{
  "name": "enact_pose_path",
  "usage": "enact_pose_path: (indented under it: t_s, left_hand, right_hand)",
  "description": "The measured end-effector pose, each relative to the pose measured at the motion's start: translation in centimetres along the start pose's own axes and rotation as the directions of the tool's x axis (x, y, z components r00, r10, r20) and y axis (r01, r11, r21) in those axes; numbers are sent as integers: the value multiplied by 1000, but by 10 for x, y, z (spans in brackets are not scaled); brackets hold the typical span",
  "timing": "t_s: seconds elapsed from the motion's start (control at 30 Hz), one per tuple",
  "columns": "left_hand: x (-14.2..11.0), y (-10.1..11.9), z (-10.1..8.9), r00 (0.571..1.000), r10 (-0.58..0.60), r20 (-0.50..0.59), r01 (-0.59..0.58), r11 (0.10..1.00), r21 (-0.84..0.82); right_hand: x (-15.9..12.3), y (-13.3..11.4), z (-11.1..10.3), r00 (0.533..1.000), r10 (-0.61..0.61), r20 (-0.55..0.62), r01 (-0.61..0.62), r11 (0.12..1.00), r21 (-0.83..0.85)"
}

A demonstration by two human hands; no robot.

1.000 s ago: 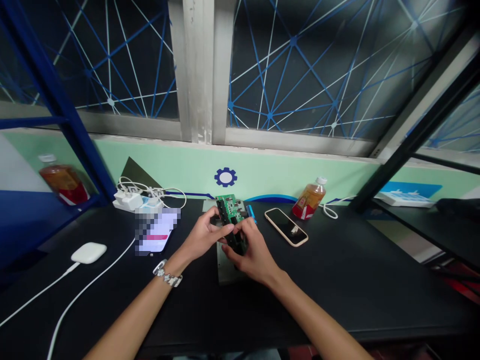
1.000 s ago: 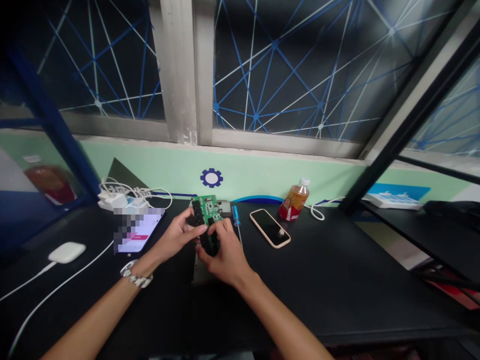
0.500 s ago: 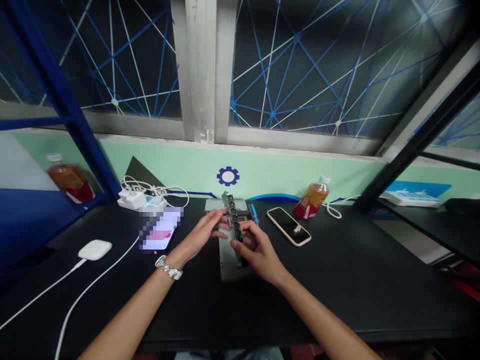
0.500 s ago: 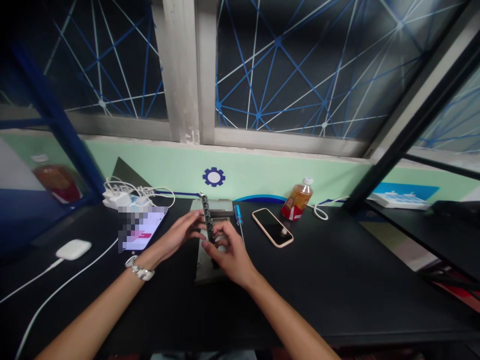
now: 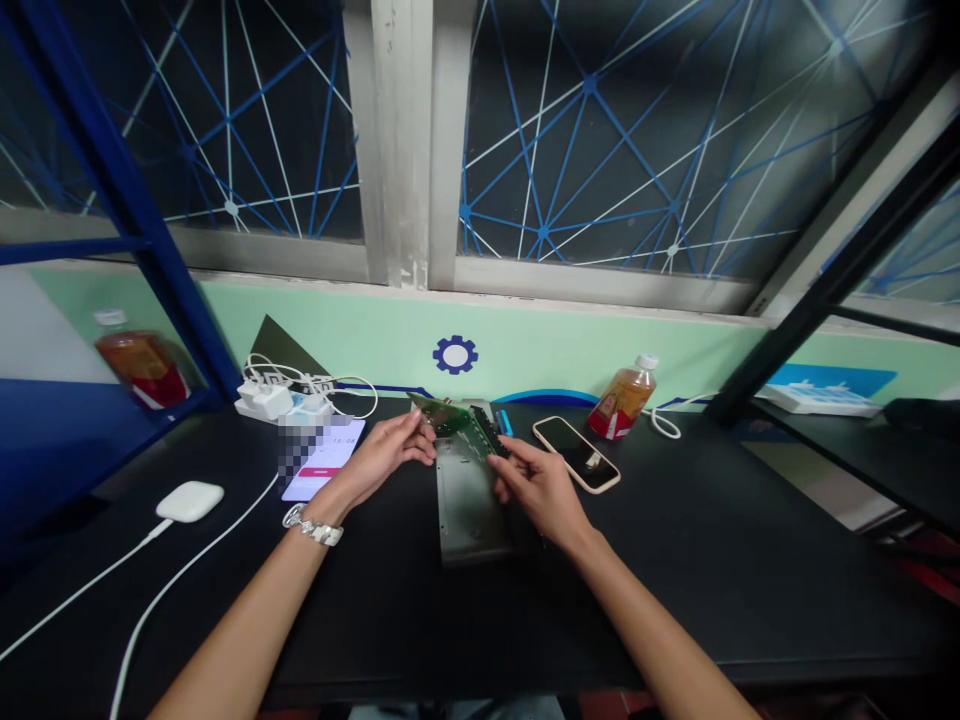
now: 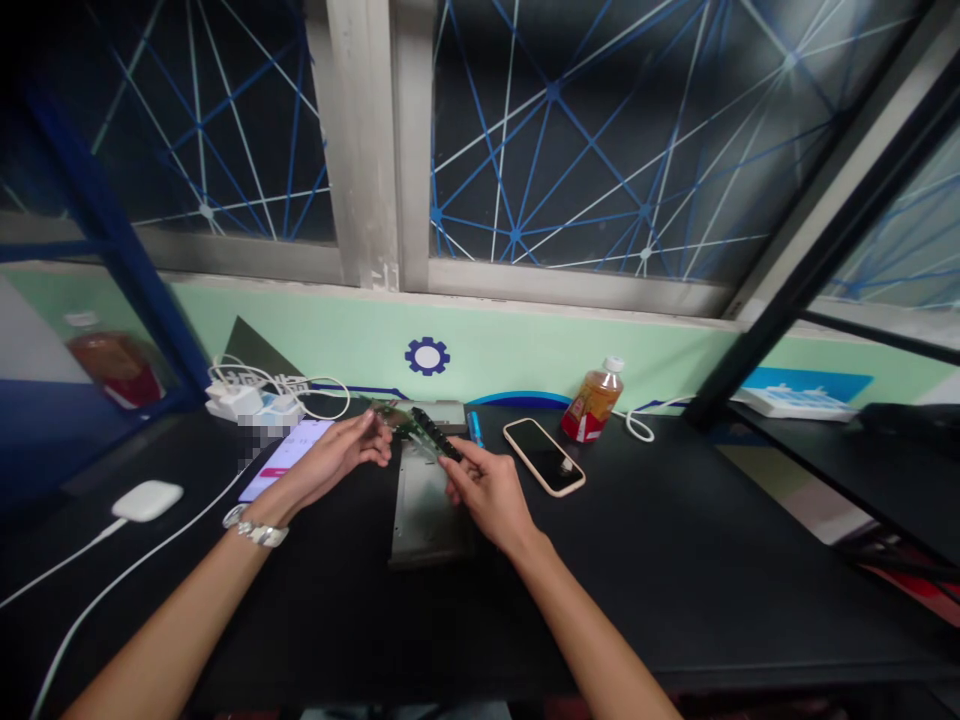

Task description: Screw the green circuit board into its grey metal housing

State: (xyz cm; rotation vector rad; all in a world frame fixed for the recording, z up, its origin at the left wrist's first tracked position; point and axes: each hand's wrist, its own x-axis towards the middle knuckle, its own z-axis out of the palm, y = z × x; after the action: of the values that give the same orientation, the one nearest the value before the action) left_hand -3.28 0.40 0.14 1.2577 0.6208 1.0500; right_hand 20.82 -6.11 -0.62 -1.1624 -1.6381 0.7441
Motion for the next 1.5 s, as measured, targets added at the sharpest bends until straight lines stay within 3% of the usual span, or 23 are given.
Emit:
enact_pose_path:
  t_s: [0.1,0.2,0.5,0.7,0.9,1.1,1.3,1.5]
  left_hand:
    - [-3,10,-4,995,-53,79,60,995,-85]
    - [-7,18,-8,989,-121,80,130,985,-117]
    - [-8,-1,1,965,-235,119,209,957,201]
    - [-6,-8,3,972,-202,116,181,968,171]
    - [-6,-8,12,979,-164,122,148,980,131]
    - [-4,-15,21,988,-96,122,85,993,86]
    - [-5,-11,24,984,-128,127,120,991,66]
    - [-13,-6,19,980,-97,175,127,978,-165]
  right_hand:
    - [0,1,2,1000,28,-2,-28,995,98]
    - [2,1,2,998,55,-4,-53,985,164]
    - [-1,-5,2,995,-96,31,94,994,60]
    - [-11,-26,2,968,-126,215,89,981,175]
    - [-17,-35,8,936,-232,265,203,970,135]
    - [-18,-37,14,941,-212,263,180,974,141]
    - [-17,-39,16,950,-170,262,113,969,218]
    - [-12,-25,20,985,-107,139,70,967,245]
